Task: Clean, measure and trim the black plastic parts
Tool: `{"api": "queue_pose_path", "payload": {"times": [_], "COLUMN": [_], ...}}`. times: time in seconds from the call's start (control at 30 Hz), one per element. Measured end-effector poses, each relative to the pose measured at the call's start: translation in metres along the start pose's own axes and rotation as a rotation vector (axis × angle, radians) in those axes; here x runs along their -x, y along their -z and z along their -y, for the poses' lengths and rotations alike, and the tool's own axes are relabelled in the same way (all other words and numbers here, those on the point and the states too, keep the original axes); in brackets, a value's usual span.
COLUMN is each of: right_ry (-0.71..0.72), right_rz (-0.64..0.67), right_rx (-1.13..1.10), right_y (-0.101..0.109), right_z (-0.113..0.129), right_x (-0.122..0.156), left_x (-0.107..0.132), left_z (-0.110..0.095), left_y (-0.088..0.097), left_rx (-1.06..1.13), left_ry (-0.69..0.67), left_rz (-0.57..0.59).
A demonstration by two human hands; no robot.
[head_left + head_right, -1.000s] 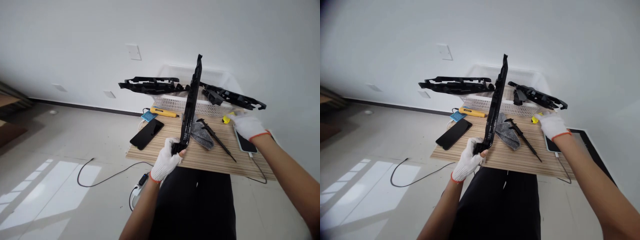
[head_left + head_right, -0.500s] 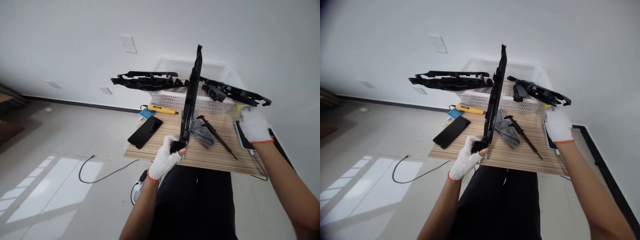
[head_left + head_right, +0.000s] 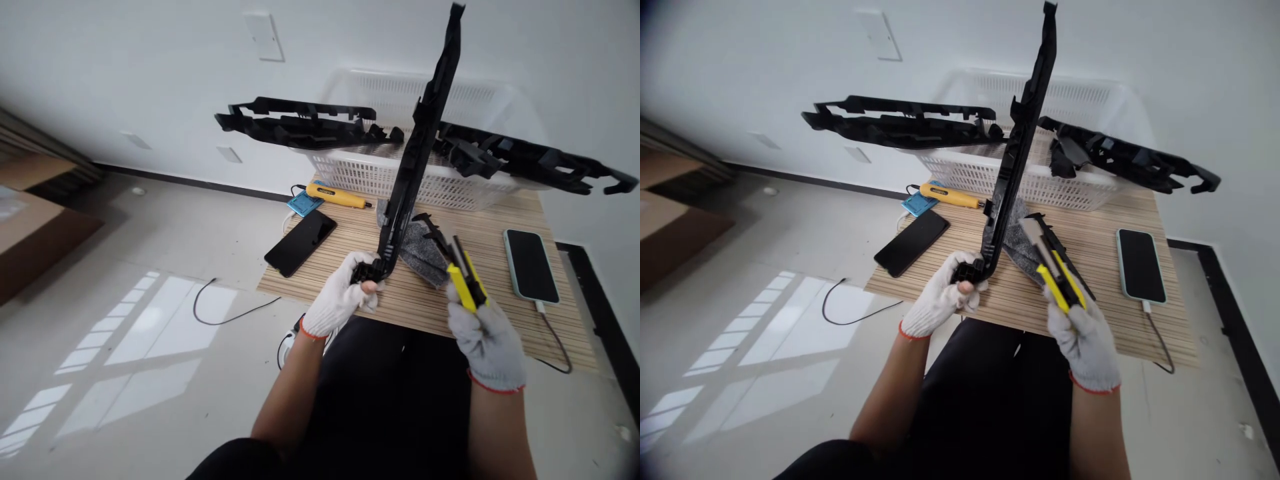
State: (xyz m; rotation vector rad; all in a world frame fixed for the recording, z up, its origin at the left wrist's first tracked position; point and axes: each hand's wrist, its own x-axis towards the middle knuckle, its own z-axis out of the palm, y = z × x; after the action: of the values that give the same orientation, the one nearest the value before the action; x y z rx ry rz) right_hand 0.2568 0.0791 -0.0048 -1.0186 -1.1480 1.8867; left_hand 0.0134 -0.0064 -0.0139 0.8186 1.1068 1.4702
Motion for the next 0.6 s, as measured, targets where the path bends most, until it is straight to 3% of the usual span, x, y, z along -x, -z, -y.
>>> {"api": "queue_pose_path", "payload": {"times": [0.1, 0.2, 0.3, 0.43, 0.6], "right_ry": [-0.060, 0.007, 0.078, 0.153, 0.165], "right_rz": [0.036, -0.007, 0.030, 0.066, 0.091], "right_rx": [0.082, 0.428, 0.696, 0.745, 0.772], "right_y": [-0.008, 0.000, 0.014, 0.022, 0.021], "right_z": [-0.008, -0.012, -0.010, -0.007, -0.006], "right_x": [-0.007, -0.007, -0.003, 0.000, -0.004], "left_x": [0.001, 0.003, 0.004, 0.002, 0.000], "left_z": [-0.001, -0.001, 0.002, 0.004, 0.005], "left_y": [-0.002, -0.004, -0.005, -0.005, -0.004], "left_rx": [-0.001, 0.039, 0.094, 0.075, 0.075], "left_ry": [0.028, 0.034, -0.002, -0.005, -0.056], "left_rz": [-0.024, -0.086, -0.155, -0.211, -0.191]}}
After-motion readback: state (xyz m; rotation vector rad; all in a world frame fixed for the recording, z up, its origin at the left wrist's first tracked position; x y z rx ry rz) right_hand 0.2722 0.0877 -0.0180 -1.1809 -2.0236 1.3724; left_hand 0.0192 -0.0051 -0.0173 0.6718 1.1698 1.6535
